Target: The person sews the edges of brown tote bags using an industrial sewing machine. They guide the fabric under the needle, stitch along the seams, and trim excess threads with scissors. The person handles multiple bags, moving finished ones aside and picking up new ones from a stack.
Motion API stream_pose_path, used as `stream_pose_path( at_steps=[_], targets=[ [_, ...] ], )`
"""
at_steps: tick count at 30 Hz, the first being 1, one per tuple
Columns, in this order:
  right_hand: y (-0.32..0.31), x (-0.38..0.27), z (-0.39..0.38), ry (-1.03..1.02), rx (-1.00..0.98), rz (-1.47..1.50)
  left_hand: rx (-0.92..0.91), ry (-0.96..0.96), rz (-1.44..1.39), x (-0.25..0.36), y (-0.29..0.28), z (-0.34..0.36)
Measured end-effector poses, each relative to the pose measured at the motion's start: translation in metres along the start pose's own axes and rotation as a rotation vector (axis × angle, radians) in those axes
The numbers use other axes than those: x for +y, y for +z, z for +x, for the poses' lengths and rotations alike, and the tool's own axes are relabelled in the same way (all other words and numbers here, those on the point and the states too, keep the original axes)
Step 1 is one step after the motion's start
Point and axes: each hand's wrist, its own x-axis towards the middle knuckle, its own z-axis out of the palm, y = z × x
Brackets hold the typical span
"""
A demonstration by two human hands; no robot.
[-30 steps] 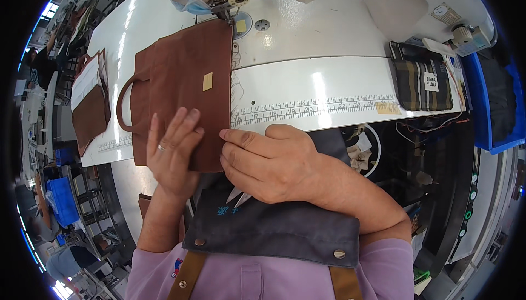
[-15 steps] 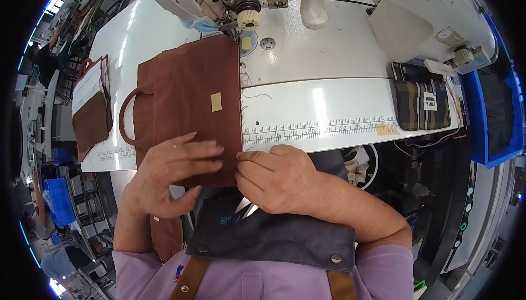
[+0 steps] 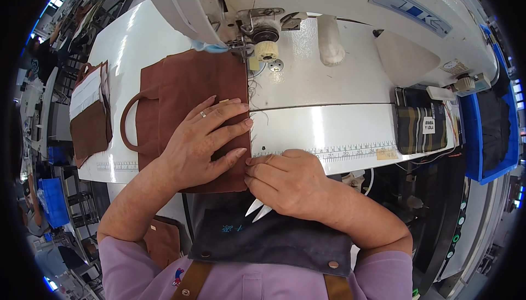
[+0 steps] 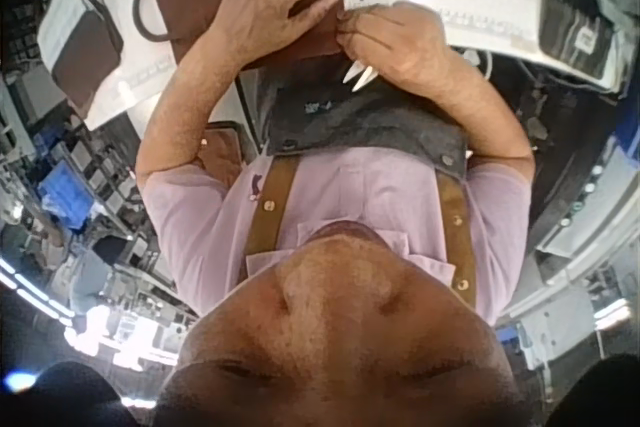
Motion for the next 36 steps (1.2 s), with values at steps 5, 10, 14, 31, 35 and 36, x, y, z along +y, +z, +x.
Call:
stream_pose_path(
  at_steps=[5, 10, 14, 31, 35, 36],
  targets=[
    [-0.002, 0.02, 0.007, 0.009, -0.037, 0.039, 0.051, 0.006, 0.007, -0.014, 0.002, 0.015],
    [-0.002, 0.035, 0.021, 0.016, -0.043, 0.009, 0.082, 0.014, 0.033, -0.028, -0.001, 0.028],
    [-0.001, 0.051, 0.03, 0.013, -0.081, 0.032, 0.102, 0.033, 0.072, -0.042, -0.003, 0.036],
    [0.006, 0.097, 0.052, 0.095, -0.093, -0.062, 0.322, 0.125, 0.263, -0.101, -0.009, 0.076],
    [0.005, 0.098, 0.057, 0.161, -0.072, -0.115, 0.347, 0.142, 0.295, -0.114, -0.013, 0.085],
    [0.006, 0.099, 0.056, 0.154, -0.064, -0.113, 0.357, 0.154, 0.325, -0.114, -0.015, 0.084]
  ],
)
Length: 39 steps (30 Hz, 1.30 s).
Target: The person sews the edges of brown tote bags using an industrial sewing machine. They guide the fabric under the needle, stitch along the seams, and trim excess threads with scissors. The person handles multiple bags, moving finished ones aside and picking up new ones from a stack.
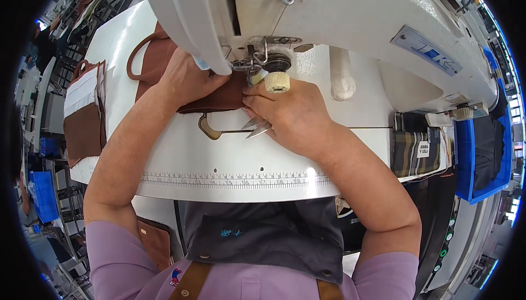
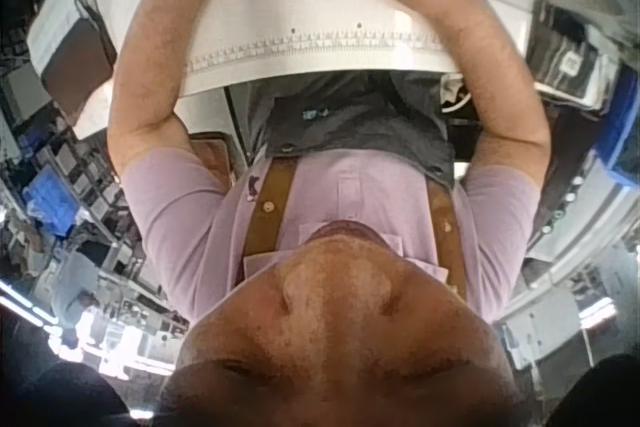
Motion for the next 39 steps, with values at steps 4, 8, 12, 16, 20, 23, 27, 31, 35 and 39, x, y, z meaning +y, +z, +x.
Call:
stream_pose_path(
  at_steps=[4, 8, 12, 16, 20, 23, 27, 31, 35, 39],
  targets=[
    [-0.002, 0.003, -0.002, -0.024, 0.037, -0.016, -0.032, 0.095, -0.058, 0.011, -0.013, -0.009],
    [-0.007, 0.003, -0.001, 0.025, -0.019, 0.072, -0.083, -0.025, -0.412, 0.036, -0.013, -0.03],
    [-0.004, 0.004, -0.004, 0.039, 0.003, 0.059, -0.197, -0.092, -0.487, 0.033, -0.02, -0.027],
    [0.0, 0.005, -0.003, 0.057, 0.017, 0.008, -0.194, -0.123, -0.473, 0.025, -0.016, -0.025],
    [0.0, 0.003, -0.002, 0.082, 0.052, -0.08, -0.195, -0.147, -0.477, 0.02, -0.012, -0.02],
    [-0.001, 0.005, 0.0, 0.115, 0.008, -0.081, -0.141, -0.148, -0.411, 0.019, -0.007, -0.018],
    [-0.001, 0.003, -0.001, 0.15, 0.005, -0.06, -0.18, -0.21, -0.349, 0.022, -0.009, -0.016],
    [-0.001, 0.005, 0.0, 0.142, 0.022, -0.031, -0.15, -0.191, -0.338, 0.024, -0.01, -0.017],
    [-0.002, 0.007, -0.003, 0.161, 0.008, -0.009, -0.154, -0.196, -0.293, 0.036, -0.013, -0.019],
    [-0.001, 0.005, -0.003, 0.161, -0.018, -0.007, -0.142, -0.231, -0.271, 0.044, -0.014, -0.024]
  ],
)
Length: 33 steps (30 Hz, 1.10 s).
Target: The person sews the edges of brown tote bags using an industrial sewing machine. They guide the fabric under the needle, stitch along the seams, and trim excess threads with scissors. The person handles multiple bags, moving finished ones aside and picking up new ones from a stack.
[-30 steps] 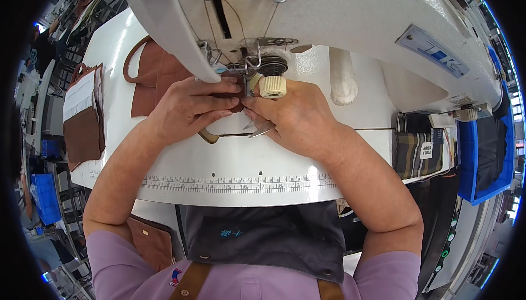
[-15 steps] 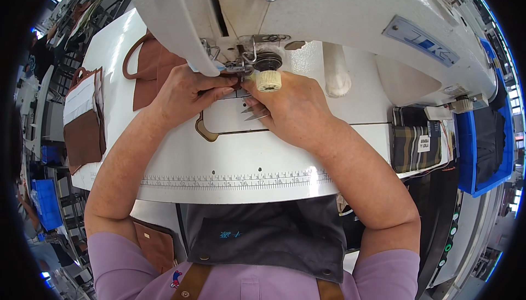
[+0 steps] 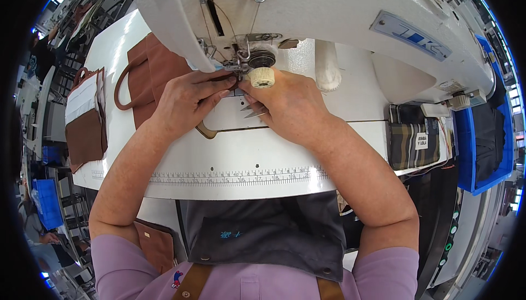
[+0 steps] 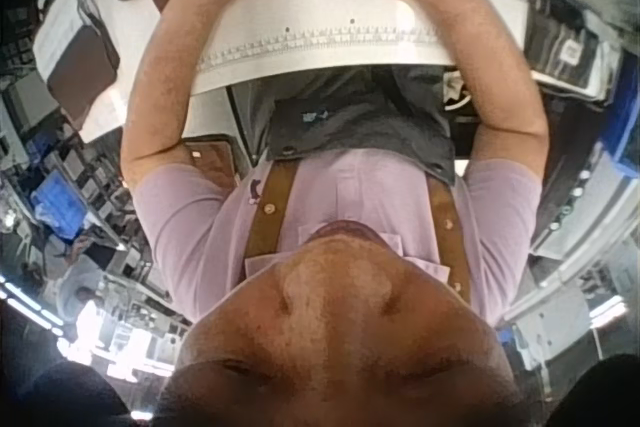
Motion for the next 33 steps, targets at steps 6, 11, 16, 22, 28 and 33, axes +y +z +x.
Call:
stream_pose_path(
  at_steps=[6, 11, 16, 22, 28, 33],
  targets=[
    [0.002, -0.001, -0.001, 0.004, -0.031, -0.085, -0.025, -0.009, -0.026, -0.004, -0.002, 0.001],
    [0.003, 0.0, -0.001, 0.037, -0.024, -0.081, 0.005, -0.034, -0.02, 0.0, 0.002, 0.004],
    [0.011, 0.003, -0.003, 0.044, -0.004, -0.047, 0.056, 0.037, 0.05, -0.004, 0.003, 0.002],
    [0.015, 0.009, -0.003, -0.008, 0.032, -0.077, 0.004, -0.059, 0.017, 0.001, 0.001, 0.004],
    [0.014, 0.007, -0.005, 0.007, 0.012, -0.073, -0.017, -0.086, 0.033, 0.003, 0.002, 0.005],
    [0.012, 0.007, -0.005, 0.002, -0.005, -0.08, 0.009, -0.115, 0.021, 0.002, 0.005, 0.005]
  ],
)
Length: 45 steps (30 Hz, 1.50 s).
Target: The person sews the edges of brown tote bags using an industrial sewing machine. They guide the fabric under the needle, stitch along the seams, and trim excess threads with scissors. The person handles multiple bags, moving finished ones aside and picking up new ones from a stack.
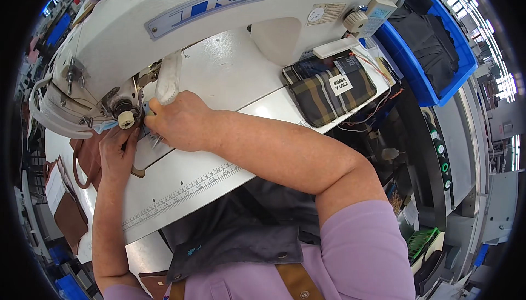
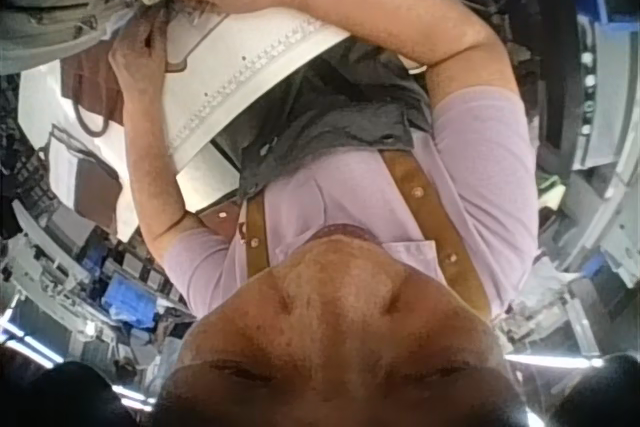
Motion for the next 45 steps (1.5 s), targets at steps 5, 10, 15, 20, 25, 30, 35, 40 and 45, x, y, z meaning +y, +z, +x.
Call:
stream_pose_path(
  at_steps=[5, 10, 15, 20, 25, 30, 35, 40, 45],
  targets=[
    [0.002, 0.001, -0.001, -0.01, 0.026, -0.014, -0.074, -0.058, -0.045, -0.002, -0.007, 0.004],
    [0.005, -0.002, 0.007, -0.012, -0.004, -0.01, -0.206, -0.067, -0.041, -0.008, -0.028, -0.003],
    [-0.007, -0.002, -0.001, 0.018, -0.033, -0.043, -0.336, -0.035, 0.275, 0.033, -0.024, -0.022],
    [-0.006, -0.002, 0.0, -0.003, -0.046, -0.06, -0.343, 0.018, 0.455, 0.04, -0.029, -0.026],
    [-0.008, 0.0, -0.001, -0.054, -0.043, -0.063, -0.239, 0.104, 0.123, 0.017, -0.02, -0.03],
    [-0.009, -0.004, 0.001, -0.054, -0.012, -0.03, -0.228, 0.017, 0.106, 0.025, -0.013, -0.036],
    [-0.01, -0.005, 0.001, -0.035, -0.002, -0.034, -0.209, -0.029, 0.105, 0.031, -0.008, -0.034],
    [-0.007, -0.004, -0.001, -0.047, 0.018, -0.049, -0.171, -0.088, 0.154, 0.039, 0.004, -0.036],
    [-0.01, -0.003, -0.005, -0.054, 0.046, -0.044, -0.148, -0.083, 0.152, 0.04, 0.002, -0.032]
  ],
)
